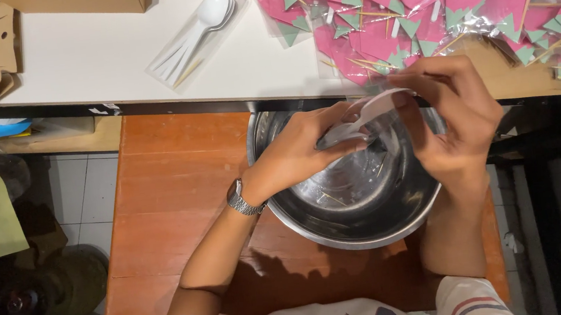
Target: Packaging plastic spoons and paper decorations into small clear plastic bags.
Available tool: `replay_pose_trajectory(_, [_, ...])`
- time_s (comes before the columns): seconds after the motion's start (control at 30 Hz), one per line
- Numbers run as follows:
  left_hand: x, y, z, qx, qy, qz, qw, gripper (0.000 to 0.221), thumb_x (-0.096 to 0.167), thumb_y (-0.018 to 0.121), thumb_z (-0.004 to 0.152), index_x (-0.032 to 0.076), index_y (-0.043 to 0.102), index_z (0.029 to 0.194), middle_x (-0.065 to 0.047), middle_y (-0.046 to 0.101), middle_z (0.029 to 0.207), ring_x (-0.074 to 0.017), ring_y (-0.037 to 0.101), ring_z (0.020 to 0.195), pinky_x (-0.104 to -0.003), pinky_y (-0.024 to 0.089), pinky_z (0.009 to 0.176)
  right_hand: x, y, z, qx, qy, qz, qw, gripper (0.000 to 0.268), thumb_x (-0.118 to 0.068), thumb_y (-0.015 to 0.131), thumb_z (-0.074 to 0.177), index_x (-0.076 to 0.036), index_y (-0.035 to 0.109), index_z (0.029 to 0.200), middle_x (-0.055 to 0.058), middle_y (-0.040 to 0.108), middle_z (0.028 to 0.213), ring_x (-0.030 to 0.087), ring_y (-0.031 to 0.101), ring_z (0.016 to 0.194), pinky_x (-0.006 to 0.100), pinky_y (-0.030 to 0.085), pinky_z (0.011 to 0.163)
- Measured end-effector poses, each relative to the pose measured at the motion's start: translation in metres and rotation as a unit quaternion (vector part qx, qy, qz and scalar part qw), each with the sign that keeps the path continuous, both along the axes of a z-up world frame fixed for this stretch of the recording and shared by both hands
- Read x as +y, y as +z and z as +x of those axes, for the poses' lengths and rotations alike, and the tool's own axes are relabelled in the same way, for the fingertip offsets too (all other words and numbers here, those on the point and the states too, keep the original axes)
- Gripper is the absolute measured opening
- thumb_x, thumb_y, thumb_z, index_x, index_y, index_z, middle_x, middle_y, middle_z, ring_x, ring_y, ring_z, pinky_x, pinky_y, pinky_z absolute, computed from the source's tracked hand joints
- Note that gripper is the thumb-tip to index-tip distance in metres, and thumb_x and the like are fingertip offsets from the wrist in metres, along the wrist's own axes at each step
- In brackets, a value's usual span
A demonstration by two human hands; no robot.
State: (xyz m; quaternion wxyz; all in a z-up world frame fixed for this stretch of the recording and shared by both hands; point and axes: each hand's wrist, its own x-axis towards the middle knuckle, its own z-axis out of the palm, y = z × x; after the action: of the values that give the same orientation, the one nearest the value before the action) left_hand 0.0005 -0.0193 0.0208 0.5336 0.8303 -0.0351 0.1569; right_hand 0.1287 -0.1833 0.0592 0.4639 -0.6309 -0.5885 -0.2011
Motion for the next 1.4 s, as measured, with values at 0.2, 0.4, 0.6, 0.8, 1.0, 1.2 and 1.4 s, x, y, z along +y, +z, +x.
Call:
replay_pose_trajectory(0.2, [0.001, 0.005, -0.002, 0.056, 0.022, -0.012, 0.998, 0.048, 0.036, 0.065, 0.096, 0.016, 0.058, 0.139, 0.004, 0.065, 0.088, -0.012, 0.052, 0.074, -0.026, 0.041, 0.071, 0.002, 0.0, -0.001, -0.002, 0.052, -0.066, 0.996, 0.02, 0.006, 0.061, 0.109, 0.018, 0.063, 0.125, 0.026, 0.056, 0.119, 0.04, 0.062, 0.105, 0.043, 0.052, 0.089])
replay_pose_trajectory(0.4, [0.0, -0.001, -0.003, 0.005, 0.007, -0.035, 0.999, 0.043, 0.035, 0.052, 0.105, 0.011, 0.05, 0.14, -0.004, 0.068, 0.108, -0.017, 0.061, 0.092, -0.031, 0.046, 0.084, 0.005, 0.007, -0.009, 0.017, 0.045, -0.105, 0.993, 0.013, -0.001, 0.061, 0.107, 0.008, 0.071, 0.107, 0.02, 0.062, 0.109, 0.034, 0.058, 0.101, 0.041, 0.048, 0.089])
replay_pose_trajectory(0.6, [-0.002, 0.016, -0.007, 0.062, -0.015, -0.057, 0.996, 0.05, 0.035, 0.049, 0.102, 0.013, 0.044, 0.147, -0.01, 0.069, 0.126, -0.0235, 0.067, 0.111, -0.035, 0.048, 0.094, 0.009, 0.004, -0.012, 0.124, 0.063, -0.073, 0.988, 0.015, 0.008, 0.056, 0.106, 0.01, 0.055, 0.121, 0.02, 0.058, 0.112, 0.028, 0.065, 0.103, 0.035, 0.058, 0.092])
replay_pose_trajectory(0.8, [-0.004, 0.017, -0.009, 0.084, -0.032, -0.083, 0.992, 0.06, 0.044, 0.044, 0.102, 0.018, 0.032, 0.155, -0.009, 0.069, 0.132, -0.0247, 0.068, 0.115, -0.035, 0.049, 0.093, 0.006, -0.003, -0.003, 0.023, 0.046, -0.083, 0.995, 0.022, -0.008, 0.06, 0.106, 0.011, 0.07, 0.098, 0.019, 0.056, 0.107, 0.033, 0.056, 0.096, 0.041, 0.046, 0.082])
replay_pose_trajectory(1.0, [-0.004, 0.009, -0.005, 0.03, 0.004, -0.134, 0.99, 0.07, 0.053, 0.027, 0.104, 0.005, 0.03, 0.155, -0.019, 0.039, 0.162, -0.034, 0.036, 0.153, -0.046, 0.029, 0.122, 0.009, 0.004, -0.016, 0.217, 0.115, -0.106, 0.963, 0.038, -0.01, 0.063, 0.103, 0.002, 0.046, 0.135, 0.014, 0.041, 0.128, 0.024, 0.06, 0.119, 0.036, 0.058, 0.111])
replay_pose_trajectory(1.2, [0.001, -0.02, -0.001, -0.102, 0.026, -0.237, 0.966, 0.054, 0.044, 0.034, 0.115, 0.015, 0.034, 0.16, -0.007, 0.028, 0.172, -0.0228, 0.021, 0.163, -0.051, 0.023, 0.133, 0.007, -0.003, -0.01, 0.223, -0.001, -0.207, 0.953, 0.029, -0.019, 0.071, 0.099, -0.001, 0.056, 0.117, 0.006, 0.059, 0.086, 0.02, 0.073, 0.092, 0.033, 0.06, 0.088])
replay_pose_trajectory(1.4, [0.001, -0.034, 0.014, -0.063, 0.055, -0.331, 0.94, 0.019, 0.02, 0.064, 0.105, 0.008, 0.068, 0.119, 0.0, 0.076, 0.098, -0.0041, 0.065, 0.094, -0.027, 0.056, 0.093, 0.004, -0.014, -0.018, 0.237, 0.058, -0.235, 0.941, 0.007, -0.006, 0.077, 0.091, 0.0, 0.073, 0.091, 0.016, 0.07, 0.064, 0.033, 0.078, 0.072, 0.043, 0.061, 0.062])
